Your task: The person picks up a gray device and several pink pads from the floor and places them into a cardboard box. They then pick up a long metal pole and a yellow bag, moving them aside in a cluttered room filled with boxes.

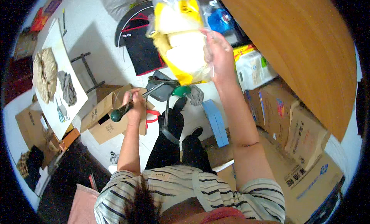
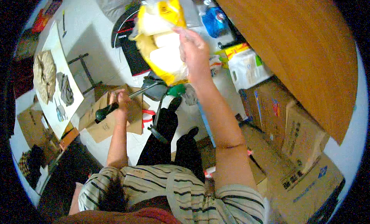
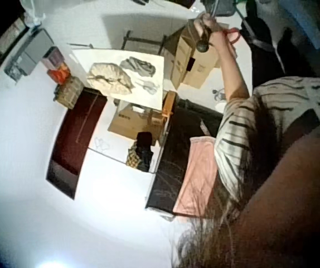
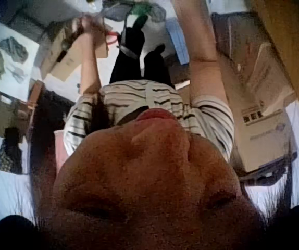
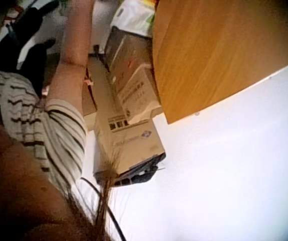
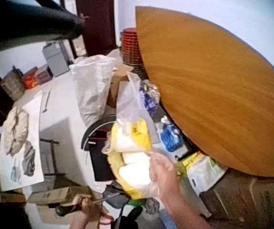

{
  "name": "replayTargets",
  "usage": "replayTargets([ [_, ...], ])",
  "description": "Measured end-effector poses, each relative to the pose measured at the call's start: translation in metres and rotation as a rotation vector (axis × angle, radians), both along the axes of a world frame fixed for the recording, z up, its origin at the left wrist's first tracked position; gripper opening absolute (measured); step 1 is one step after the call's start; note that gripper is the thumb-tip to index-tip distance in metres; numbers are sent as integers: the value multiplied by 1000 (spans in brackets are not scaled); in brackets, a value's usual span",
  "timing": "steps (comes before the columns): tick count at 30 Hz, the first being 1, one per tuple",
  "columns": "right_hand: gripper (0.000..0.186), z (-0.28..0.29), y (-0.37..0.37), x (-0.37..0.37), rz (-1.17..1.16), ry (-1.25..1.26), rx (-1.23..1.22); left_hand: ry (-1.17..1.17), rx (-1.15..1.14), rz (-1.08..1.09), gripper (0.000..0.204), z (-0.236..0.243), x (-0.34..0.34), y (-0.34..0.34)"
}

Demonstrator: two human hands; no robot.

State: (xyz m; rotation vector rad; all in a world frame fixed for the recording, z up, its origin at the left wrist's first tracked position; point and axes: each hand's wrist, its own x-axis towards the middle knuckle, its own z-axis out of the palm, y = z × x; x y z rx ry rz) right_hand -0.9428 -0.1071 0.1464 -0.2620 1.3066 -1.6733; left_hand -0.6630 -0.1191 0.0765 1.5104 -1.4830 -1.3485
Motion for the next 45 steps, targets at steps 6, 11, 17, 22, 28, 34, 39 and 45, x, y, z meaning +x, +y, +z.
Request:
replayTargets([
  [6, 22, 97, 88, 21, 109, 126, -16, 141, -54, 38, 22, -23, -5, -16],
  [11, 20, 164, 162, 11, 88, 143, -105, 46, -27, 30, 20, -26, -6, 0],
  [17, 16, 197, 244, 16, 118, 466, -35, -29, -10, -24, 19, -4, -6, 22],
  [22, 16, 218, 324, 19, 95, 522, 65, -51, -8, -81, 18, 6, -21, 34],
  [28, 11, 238, 418, 3, -8, 673, 296, -20, -63, -300, 16, -15, -49, 24],
  [34, 21, 216, 487, -23, -96, 687, 471, -160, -184, -587, 15, -4, -134, 54],
  [39, 20, 156, 525, -47, -146, 586, 525, -61, -156, -565, 17, -26, -146, 65],
  [45, 17, 59, 546, -100, -177, 579, 553, -73, -264, -575, 16, -32, -140, 64],
])
